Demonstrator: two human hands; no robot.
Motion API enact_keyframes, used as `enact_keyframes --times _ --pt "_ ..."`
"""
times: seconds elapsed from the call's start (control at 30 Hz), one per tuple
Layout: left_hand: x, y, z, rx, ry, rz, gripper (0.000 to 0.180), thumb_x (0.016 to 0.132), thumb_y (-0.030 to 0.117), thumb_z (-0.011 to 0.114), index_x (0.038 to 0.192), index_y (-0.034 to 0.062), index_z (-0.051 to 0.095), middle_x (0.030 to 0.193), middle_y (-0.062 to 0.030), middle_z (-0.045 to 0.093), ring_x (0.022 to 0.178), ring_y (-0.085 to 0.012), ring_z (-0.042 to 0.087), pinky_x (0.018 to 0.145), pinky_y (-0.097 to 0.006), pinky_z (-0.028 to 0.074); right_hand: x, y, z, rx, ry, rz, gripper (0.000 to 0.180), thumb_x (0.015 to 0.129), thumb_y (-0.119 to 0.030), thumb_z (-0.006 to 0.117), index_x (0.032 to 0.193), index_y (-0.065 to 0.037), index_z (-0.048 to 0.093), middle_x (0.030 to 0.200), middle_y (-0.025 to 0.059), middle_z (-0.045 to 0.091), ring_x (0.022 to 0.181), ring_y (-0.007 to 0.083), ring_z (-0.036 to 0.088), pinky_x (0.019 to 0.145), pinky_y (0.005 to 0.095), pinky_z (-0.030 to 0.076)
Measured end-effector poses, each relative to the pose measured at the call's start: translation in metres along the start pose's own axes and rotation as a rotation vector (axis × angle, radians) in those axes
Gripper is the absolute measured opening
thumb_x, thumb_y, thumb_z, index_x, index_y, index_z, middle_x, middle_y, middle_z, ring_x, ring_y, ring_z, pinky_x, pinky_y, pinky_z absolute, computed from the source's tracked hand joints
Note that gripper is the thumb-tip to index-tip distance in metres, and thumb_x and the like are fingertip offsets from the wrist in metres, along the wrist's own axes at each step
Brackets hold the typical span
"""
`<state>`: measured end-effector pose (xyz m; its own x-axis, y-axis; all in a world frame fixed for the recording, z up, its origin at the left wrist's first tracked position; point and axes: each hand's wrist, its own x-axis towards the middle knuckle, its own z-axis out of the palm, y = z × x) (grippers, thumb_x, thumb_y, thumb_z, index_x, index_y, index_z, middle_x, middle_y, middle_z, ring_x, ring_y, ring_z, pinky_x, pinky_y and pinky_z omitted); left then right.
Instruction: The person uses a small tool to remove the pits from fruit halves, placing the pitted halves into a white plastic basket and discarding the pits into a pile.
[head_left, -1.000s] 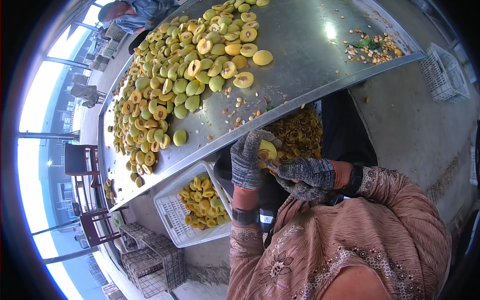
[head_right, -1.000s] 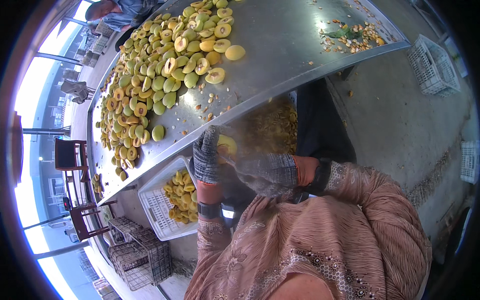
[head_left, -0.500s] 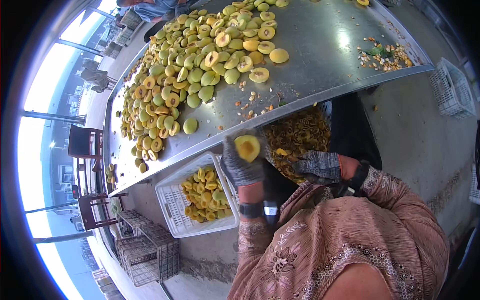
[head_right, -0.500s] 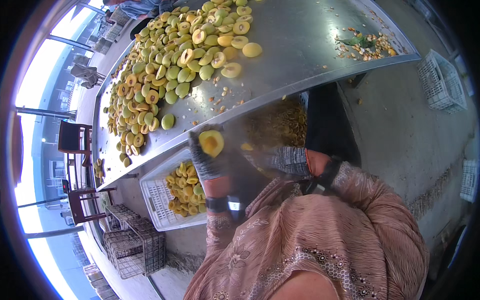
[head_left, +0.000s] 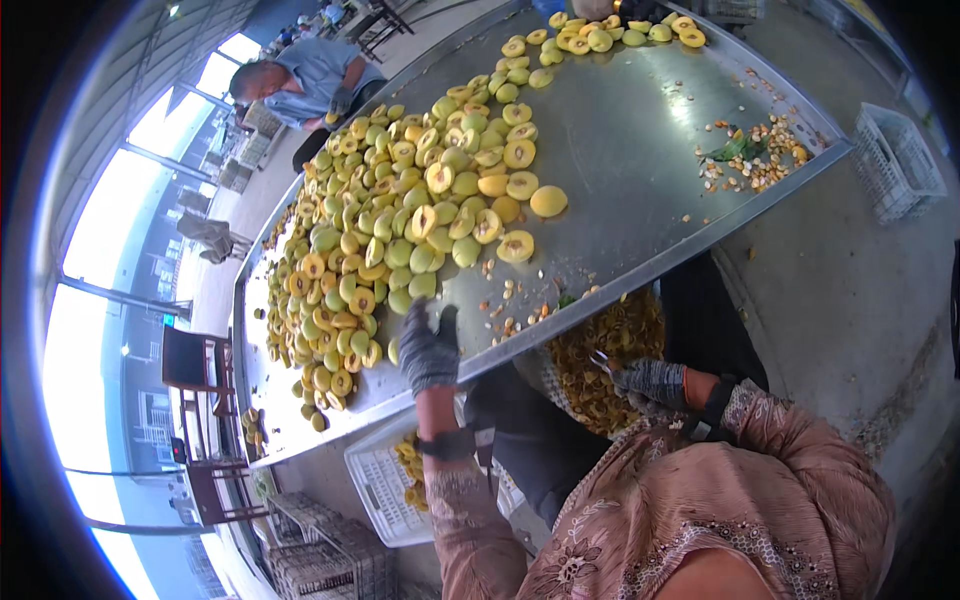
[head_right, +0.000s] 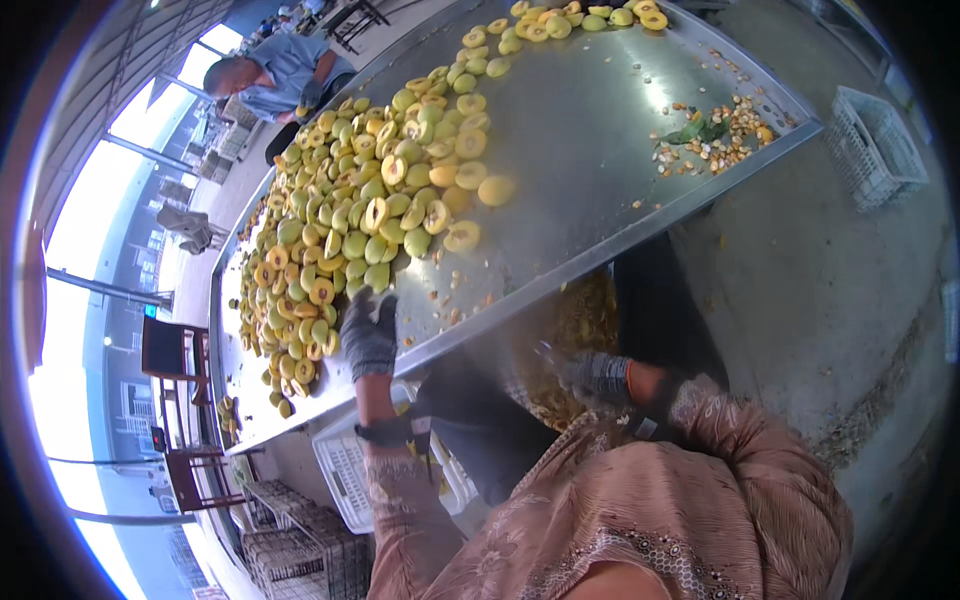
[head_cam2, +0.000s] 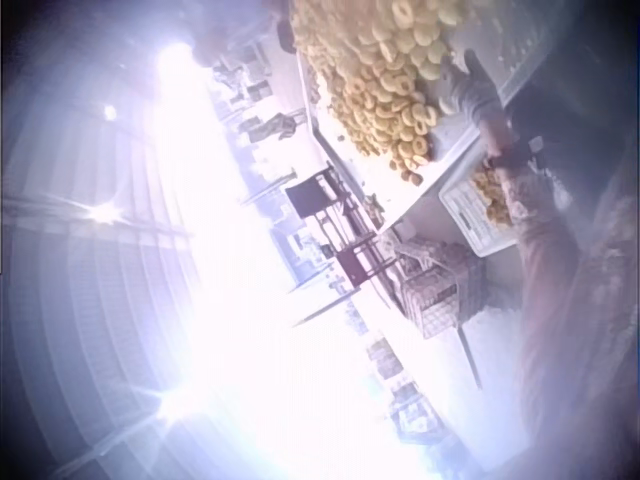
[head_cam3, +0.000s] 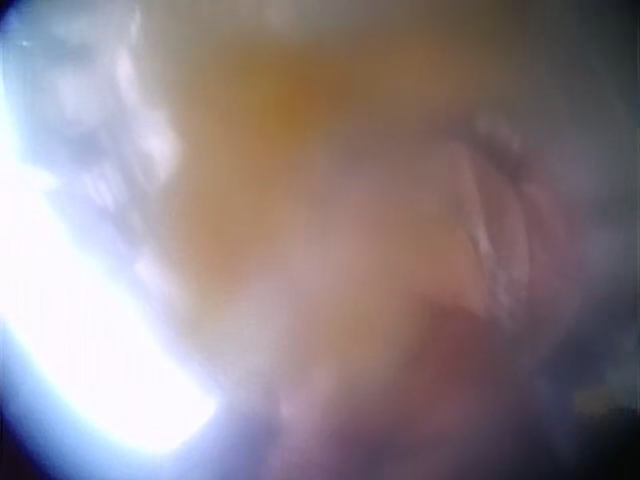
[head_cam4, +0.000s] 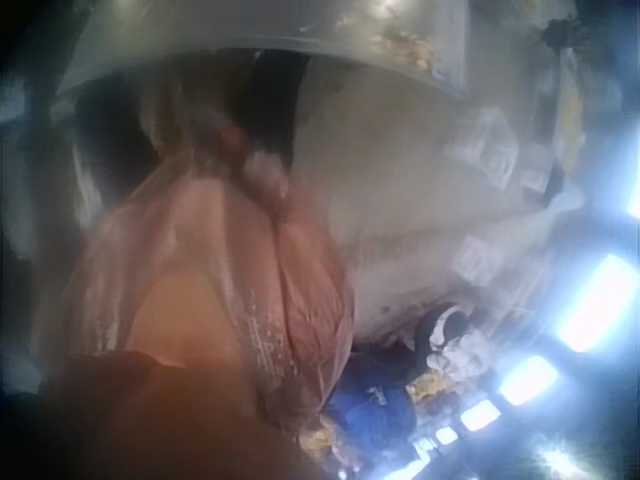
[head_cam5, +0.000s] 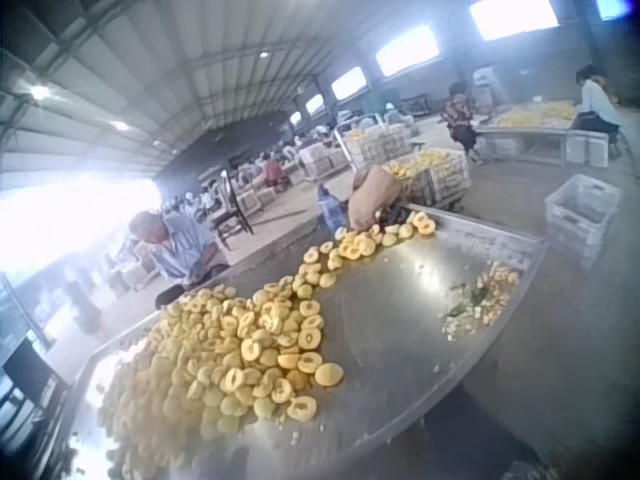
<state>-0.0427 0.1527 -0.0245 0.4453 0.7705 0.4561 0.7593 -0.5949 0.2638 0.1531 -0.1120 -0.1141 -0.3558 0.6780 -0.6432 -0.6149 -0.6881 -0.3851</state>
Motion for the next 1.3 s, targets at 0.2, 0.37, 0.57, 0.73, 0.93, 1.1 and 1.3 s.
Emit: enact_keyframes --times 0.2,0.37,0.57,0.73,0.93,1.1,1.3 --pt "0.065 0.010 0.123 -0.417 -0.338 -0.090 0.049 0.067 0.033 0.069 0.105 0.0041 0.054 0.093 -0.0190 0.060 0.085 -0.0332 0.058 0.076 -0.039 0.046 -0.009 0.004 -0.006 -0.169 0.122 -0.069 0.032 0.083 -0.044 0.052 0.086 -0.012 0.052 0.054 -0.0035 0.044 0.040 0.0080 0.041 0.034 0.0236 0.031" --pt "0.047 0.040 0.150 -0.568 -0.535 -0.087 0.044 0.066 0.020 0.071 0.104 0.0048 0.054 0.093 -0.0129 0.061 0.082 -0.0259 0.060 0.075 -0.035 0.046 -0.020 0.000 0.000 -0.193 0.155 -0.204 0.033 0.083 -0.044 0.051 0.087 -0.011 0.051 0.054 -0.0028 0.044 0.039 0.0079 0.040 0.034 0.0226 0.029" --pt "-0.007 0.105 0.056 -1.536 -0.417 -0.716 0.032 0.068 0.002 0.061 0.097 0.0103 0.048 0.082 -0.0065 0.054 0.071 -0.0186 0.059 0.044 -0.020 0.047 -0.058 -0.037 0.041 -0.222 0.139 -0.316 0.031 0.082 -0.042 0.054 0.084 -0.011 0.055 0.054 -0.0011 0.050 0.037 0.0077 0.042 0.033 0.0210 0.029" --pt "-0.050 0.122 0.007 -1.778 -0.327 -0.735 0.034 0.076 0.025 0.060 0.104 0.0092 0.050 0.090 -0.0051 0.055 0.074 -0.0172 0.058 0.052 -0.024 0.051 -0.060 -0.037 0.080 -0.284 0.039 -0.367 0.033 0.086 -0.039 0.049 0.087 -0.007 0.054 0.055 -0.0034 0.045 0.040 0.0054 0.040 0.035 0.0195 0.030" --pt "-0.077 0.131 -0.003 -1.734 -0.171 -0.689 0.041 0.083 0.041 0.050 0.105 0.0075 0.052 0.091 -0.0062 0.055 0.082 -0.0191 0.057 0.065 -0.032 0.052 -0.061 -0.030 0.089 -0.451 0.060 -0.386 0.026 0.086 -0.027 0.046 0.101 -0.005 0.049 0.079 0.0020 0.046 0.065 0.0084 0.044 0.052 0.0224 0.035" --pt "-0.095 0.113 0.015 -1.181 -0.067 -0.232 0.038 0.089 0.036 0.040 0.107 0.0040 0.049 0.094 -0.0092 0.057 0.082 -0.0180 0.058 0.067 -0.031 0.050 -0.057 -0.028 0.095 -0.810 0.032 -0.395 0.029 0.086 -0.016 0.043 0.112 -0.004 0.045 0.099 0.0066 0.047 0.086 0.0108 0.047 0.066 0.0247 0.040" --pt "-0.100 0.138 -0.005 -1.104 -0.005 -0.454 0.041 0.092 0.033 0.034 0.097 -0.0020 0.054 0.086 -0.0107 0.060 0.074 -0.0170 0.058 0.069 -0.030 0.046 -0.044 -0.021 0.089 -0.605 -0.035 -0.193 0.031 0.087 -0.012 0.041 0.117 -0.007 0.044 0.105 0.0054 0.049 0.087 0.0089 0.051 0.065 0.0211 0.043"
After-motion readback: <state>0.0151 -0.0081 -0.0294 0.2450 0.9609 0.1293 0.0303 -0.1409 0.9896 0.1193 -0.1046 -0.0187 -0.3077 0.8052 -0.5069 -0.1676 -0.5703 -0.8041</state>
